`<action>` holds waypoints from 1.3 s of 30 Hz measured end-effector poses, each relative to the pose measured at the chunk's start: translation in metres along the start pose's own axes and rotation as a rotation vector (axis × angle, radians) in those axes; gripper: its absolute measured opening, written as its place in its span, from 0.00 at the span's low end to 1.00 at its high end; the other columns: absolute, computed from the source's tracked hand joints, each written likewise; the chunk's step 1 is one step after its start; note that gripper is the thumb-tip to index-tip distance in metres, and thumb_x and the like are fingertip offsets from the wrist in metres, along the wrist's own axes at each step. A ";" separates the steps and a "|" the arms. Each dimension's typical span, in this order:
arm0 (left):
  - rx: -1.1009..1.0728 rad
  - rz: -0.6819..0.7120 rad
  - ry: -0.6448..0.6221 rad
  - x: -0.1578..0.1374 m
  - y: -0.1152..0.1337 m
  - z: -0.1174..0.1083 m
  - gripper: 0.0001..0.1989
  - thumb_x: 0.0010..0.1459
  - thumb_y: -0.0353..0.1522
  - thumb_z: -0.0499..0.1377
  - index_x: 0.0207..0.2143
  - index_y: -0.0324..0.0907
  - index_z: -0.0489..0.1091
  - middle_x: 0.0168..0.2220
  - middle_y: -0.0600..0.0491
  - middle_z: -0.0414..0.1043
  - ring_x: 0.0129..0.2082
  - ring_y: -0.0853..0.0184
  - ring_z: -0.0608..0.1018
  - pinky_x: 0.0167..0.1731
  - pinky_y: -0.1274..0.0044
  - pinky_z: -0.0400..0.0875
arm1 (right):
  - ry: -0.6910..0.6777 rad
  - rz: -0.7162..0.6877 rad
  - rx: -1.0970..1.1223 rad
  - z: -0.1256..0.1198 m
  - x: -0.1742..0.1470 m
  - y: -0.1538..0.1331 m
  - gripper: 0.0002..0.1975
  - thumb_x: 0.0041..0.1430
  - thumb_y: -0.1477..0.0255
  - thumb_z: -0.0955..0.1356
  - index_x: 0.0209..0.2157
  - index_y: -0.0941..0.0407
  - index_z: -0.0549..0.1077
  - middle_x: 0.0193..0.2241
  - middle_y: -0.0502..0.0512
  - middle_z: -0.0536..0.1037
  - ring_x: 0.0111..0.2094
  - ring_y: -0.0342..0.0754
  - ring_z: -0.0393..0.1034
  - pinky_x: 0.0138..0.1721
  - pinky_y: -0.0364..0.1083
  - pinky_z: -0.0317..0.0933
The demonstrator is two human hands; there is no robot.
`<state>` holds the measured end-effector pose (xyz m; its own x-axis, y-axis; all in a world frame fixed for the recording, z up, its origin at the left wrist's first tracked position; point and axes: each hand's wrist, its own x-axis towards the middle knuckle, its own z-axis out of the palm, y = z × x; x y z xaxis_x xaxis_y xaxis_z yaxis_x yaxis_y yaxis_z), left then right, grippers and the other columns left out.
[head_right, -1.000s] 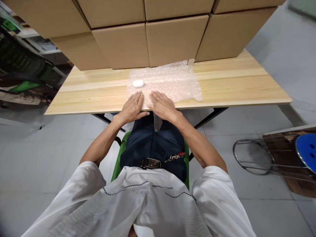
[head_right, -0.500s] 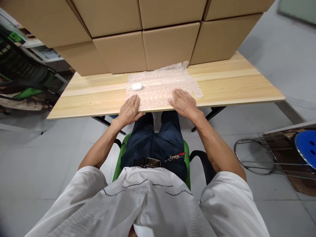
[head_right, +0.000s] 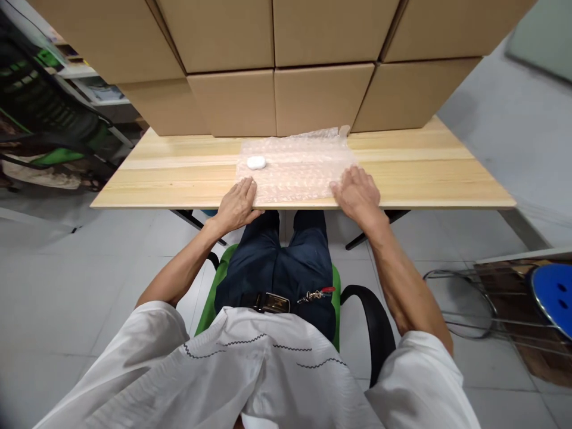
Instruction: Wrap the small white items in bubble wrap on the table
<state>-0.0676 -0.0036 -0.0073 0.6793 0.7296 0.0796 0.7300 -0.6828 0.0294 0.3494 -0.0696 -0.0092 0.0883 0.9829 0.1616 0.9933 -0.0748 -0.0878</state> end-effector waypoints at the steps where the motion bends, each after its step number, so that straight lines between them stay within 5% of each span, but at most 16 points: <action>1: 0.001 0.004 0.002 0.000 0.000 0.000 0.49 0.80 0.42 0.66 0.90 0.20 0.58 0.93 0.14 0.54 0.96 0.27 0.60 0.94 0.39 0.60 | -0.017 0.028 0.042 0.002 0.001 -0.024 0.44 0.92 0.54 0.56 0.89 0.73 0.65 0.91 0.86 0.64 0.94 0.77 0.58 0.92 0.75 0.56; 4: -0.004 0.011 0.012 -0.001 -0.003 0.000 0.50 0.80 0.44 0.66 0.90 0.21 0.58 0.93 0.14 0.54 0.96 0.27 0.60 0.94 0.38 0.59 | -0.044 -0.154 0.232 0.004 0.007 -0.118 0.46 0.93 0.46 0.57 0.93 0.63 0.62 0.94 0.75 0.63 0.96 0.72 0.53 0.96 0.75 0.47; 7: -0.012 0.005 0.009 -0.002 -0.008 0.000 0.50 0.81 0.45 0.64 0.91 0.21 0.58 0.93 0.15 0.56 0.96 0.28 0.61 0.94 0.39 0.58 | -0.153 -0.373 0.361 -0.006 0.016 -0.202 0.46 0.94 0.43 0.58 0.91 0.62 0.66 0.94 0.70 0.63 0.95 0.68 0.56 0.97 0.66 0.49; 10: -0.020 0.001 0.022 -0.001 -0.010 0.001 0.50 0.80 0.44 0.63 0.92 0.22 0.57 0.93 0.19 0.58 0.97 0.31 0.61 0.96 0.42 0.57 | -0.166 -0.423 0.326 -0.019 0.019 -0.234 0.40 0.97 0.49 0.57 0.90 0.61 0.67 0.93 0.64 0.65 0.94 0.59 0.61 0.96 0.59 0.49; 13: -0.038 -0.014 0.032 -0.001 -0.010 0.001 0.50 0.79 0.44 0.64 0.92 0.24 0.59 0.94 0.20 0.58 0.97 0.31 0.61 0.96 0.41 0.58 | -0.198 -0.365 0.227 -0.020 0.018 -0.215 0.41 0.98 0.51 0.58 0.91 0.65 0.65 0.95 0.66 0.61 0.96 0.58 0.55 0.97 0.56 0.45; 19: -0.020 -0.015 0.019 -0.002 -0.007 -0.006 0.47 0.80 0.41 0.62 0.90 0.22 0.60 0.93 0.18 0.57 0.97 0.31 0.60 0.95 0.42 0.59 | -0.163 -0.256 0.279 0.002 0.026 -0.136 0.50 0.93 0.40 0.51 0.95 0.59 0.59 0.95 0.65 0.60 0.97 0.67 0.51 0.97 0.70 0.48; 29: 0.020 -0.006 0.043 -0.001 -0.007 -0.005 0.46 0.80 0.42 0.62 0.89 0.22 0.62 0.92 0.18 0.60 0.95 0.30 0.63 0.93 0.41 0.64 | -0.151 -0.079 0.199 -0.006 0.016 -0.065 0.48 0.93 0.50 0.53 0.93 0.70 0.61 0.95 0.73 0.58 0.97 0.67 0.51 0.97 0.66 0.46; 35: 0.025 0.005 0.023 0.001 -0.007 -0.006 0.49 0.81 0.45 0.65 0.90 0.22 0.61 0.92 0.15 0.58 0.95 0.26 0.64 0.92 0.37 0.64 | -0.088 -0.069 0.234 0.007 0.015 -0.046 0.47 0.91 0.49 0.54 0.92 0.68 0.63 0.94 0.75 0.60 0.96 0.70 0.54 0.96 0.72 0.50; 39: 0.014 0.107 -0.021 0.026 0.020 -0.011 0.53 0.82 0.50 0.67 0.90 0.20 0.58 0.93 0.13 0.52 0.97 0.27 0.59 0.95 0.39 0.56 | -0.092 -0.066 0.233 0.010 0.015 -0.048 0.47 0.91 0.51 0.55 0.92 0.70 0.63 0.94 0.76 0.59 0.96 0.70 0.53 0.97 0.70 0.49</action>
<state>-0.0363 0.0017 0.0063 0.7550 0.6530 0.0605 0.6538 -0.7566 0.0074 0.3025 -0.0492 -0.0124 0.0060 0.9963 0.0857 0.9518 0.0206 -0.3061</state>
